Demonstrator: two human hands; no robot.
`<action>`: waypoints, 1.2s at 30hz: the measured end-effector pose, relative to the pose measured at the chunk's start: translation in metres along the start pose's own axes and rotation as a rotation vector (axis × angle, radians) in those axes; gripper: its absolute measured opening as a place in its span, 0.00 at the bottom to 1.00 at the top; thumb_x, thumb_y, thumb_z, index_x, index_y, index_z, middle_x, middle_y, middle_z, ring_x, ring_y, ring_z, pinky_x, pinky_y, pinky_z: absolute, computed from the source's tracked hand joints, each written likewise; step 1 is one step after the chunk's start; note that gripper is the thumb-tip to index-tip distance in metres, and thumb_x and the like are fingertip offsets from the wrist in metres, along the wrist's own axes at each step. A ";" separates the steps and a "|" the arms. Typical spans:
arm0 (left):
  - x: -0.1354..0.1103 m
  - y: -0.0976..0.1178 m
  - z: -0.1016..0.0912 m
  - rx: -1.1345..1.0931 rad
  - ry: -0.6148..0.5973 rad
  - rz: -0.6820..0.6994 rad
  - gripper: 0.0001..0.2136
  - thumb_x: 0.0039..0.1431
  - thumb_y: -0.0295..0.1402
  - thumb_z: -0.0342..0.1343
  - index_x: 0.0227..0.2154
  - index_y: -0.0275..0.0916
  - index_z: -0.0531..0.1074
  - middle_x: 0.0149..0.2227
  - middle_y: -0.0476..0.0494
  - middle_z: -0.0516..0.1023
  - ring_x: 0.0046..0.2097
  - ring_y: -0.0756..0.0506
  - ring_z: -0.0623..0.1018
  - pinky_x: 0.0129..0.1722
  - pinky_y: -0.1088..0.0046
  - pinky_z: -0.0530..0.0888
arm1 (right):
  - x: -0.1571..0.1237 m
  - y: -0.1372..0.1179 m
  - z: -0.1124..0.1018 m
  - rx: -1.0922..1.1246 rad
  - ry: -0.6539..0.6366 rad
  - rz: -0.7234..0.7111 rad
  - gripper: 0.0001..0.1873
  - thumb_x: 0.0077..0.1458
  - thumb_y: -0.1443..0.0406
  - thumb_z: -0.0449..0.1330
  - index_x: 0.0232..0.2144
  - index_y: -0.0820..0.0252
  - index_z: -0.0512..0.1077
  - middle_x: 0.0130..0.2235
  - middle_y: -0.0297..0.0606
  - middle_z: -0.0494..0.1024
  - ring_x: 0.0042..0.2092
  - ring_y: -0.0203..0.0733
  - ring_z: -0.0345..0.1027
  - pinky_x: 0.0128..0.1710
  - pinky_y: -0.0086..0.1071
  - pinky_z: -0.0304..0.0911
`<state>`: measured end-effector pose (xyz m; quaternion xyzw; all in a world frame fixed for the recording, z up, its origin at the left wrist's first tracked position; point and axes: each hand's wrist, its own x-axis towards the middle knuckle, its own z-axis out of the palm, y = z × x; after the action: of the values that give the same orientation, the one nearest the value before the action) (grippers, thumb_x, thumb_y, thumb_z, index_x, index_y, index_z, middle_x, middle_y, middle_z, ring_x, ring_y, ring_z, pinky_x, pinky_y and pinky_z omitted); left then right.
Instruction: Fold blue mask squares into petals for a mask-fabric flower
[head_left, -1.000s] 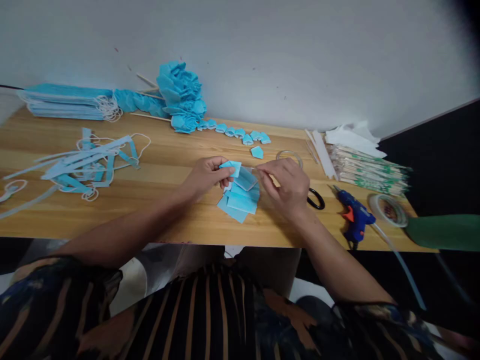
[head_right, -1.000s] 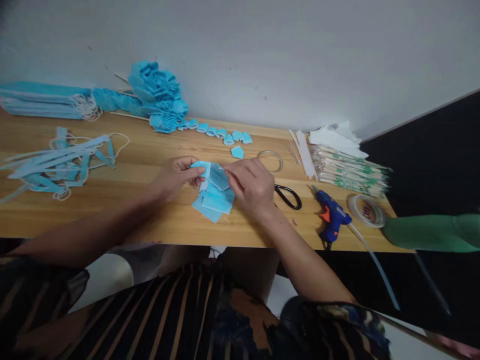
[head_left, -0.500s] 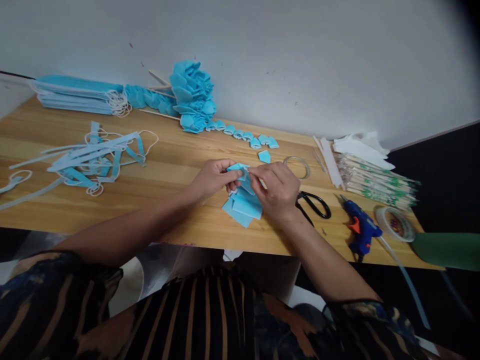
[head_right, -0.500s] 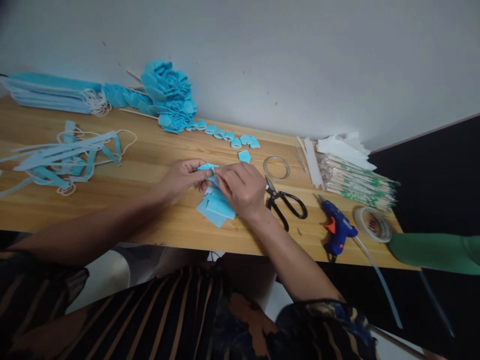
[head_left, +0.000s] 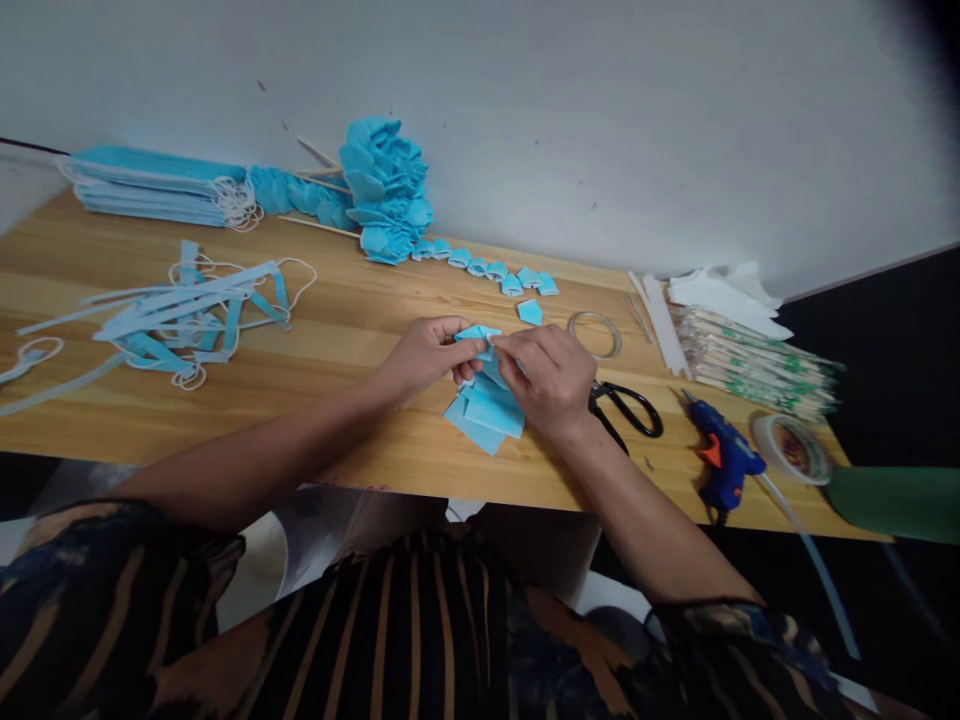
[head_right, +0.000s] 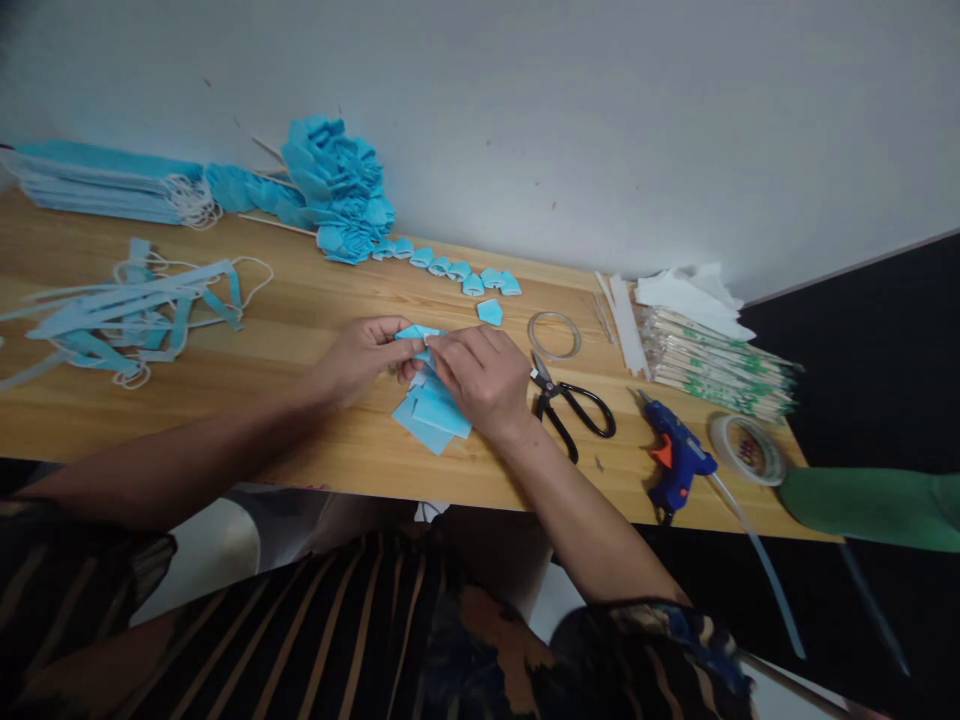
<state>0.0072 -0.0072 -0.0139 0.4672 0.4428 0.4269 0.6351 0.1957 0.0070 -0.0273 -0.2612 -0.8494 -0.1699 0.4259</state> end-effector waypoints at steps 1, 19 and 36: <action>0.000 0.000 0.000 -0.001 -0.002 0.002 0.08 0.61 0.25 0.62 0.26 0.35 0.72 0.22 0.52 0.77 0.22 0.55 0.73 0.25 0.81 0.69 | 0.000 0.000 0.000 0.010 0.005 -0.004 0.06 0.66 0.70 0.60 0.40 0.56 0.77 0.33 0.36 0.83 0.35 0.40 0.75 0.35 0.36 0.65; 0.005 -0.008 -0.005 -0.118 -0.032 -0.030 0.07 0.63 0.26 0.62 0.28 0.34 0.73 0.25 0.51 0.78 0.23 0.55 0.75 0.26 0.80 0.72 | 0.000 0.001 0.002 0.042 -0.069 0.004 0.08 0.67 0.69 0.59 0.37 0.58 0.79 0.33 0.37 0.83 0.34 0.39 0.72 0.34 0.35 0.65; 0.009 -0.006 -0.010 -0.216 -0.024 -0.065 0.08 0.63 0.29 0.60 0.27 0.34 0.72 0.23 0.48 0.76 0.23 0.53 0.75 0.26 0.77 0.71 | 0.003 -0.005 -0.016 0.019 -0.352 0.162 0.20 0.68 0.70 0.53 0.57 0.59 0.77 0.39 0.41 0.86 0.39 0.44 0.76 0.38 0.38 0.66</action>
<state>0.0007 0.0028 -0.0227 0.3867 0.4015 0.4457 0.7005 0.2016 -0.0045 -0.0156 -0.3503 -0.8885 -0.0786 0.2857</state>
